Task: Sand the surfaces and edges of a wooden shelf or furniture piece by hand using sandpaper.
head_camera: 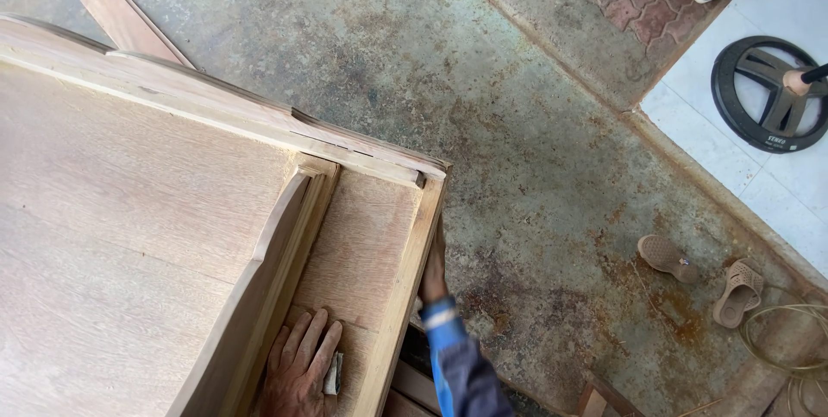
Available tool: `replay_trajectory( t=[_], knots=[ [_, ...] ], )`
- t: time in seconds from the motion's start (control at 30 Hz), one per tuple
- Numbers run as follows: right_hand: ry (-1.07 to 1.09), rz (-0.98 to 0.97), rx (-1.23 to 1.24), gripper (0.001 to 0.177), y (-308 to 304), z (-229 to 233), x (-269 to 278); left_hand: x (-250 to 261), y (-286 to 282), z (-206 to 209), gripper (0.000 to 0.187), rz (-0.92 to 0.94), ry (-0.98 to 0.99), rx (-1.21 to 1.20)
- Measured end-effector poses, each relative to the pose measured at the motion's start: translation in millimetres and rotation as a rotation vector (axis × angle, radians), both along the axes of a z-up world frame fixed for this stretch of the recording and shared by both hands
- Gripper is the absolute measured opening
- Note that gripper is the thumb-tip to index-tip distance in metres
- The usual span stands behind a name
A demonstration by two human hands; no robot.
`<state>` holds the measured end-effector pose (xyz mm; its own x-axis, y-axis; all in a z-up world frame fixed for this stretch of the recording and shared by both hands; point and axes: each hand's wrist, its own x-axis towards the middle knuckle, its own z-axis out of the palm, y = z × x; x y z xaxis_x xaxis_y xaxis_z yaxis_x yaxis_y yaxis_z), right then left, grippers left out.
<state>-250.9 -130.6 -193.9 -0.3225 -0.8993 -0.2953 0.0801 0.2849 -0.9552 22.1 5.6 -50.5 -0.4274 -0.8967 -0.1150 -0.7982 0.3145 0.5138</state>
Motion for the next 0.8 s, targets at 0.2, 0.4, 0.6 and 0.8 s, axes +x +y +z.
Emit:
replay_trajectory(
  t=[0.2,0.4,0.6,0.8],
  knots=[
    [0.253,0.163,-0.198,0.081,73.7,16.4,26.4,-9.2,0.9,10.1,0.087,0.032,0.008,-0.035],
    [0.052,0.098,-0.155,0.076,87.5,61.9,53.7,-17.1,-7.0,43.7,0.105,0.055,-0.055,0.061],
    [-0.078,0.040,-0.088,0.072,106.7,87.6,44.4,-21.6,-8.8,54.0,0.100,0.035,-0.025,0.004],
    [0.085,-0.025,0.040,0.057,92.0,68.2,19.8,-21.6,-3.9,49.2,0.094,0.004,0.006,-0.078]
  ],
)
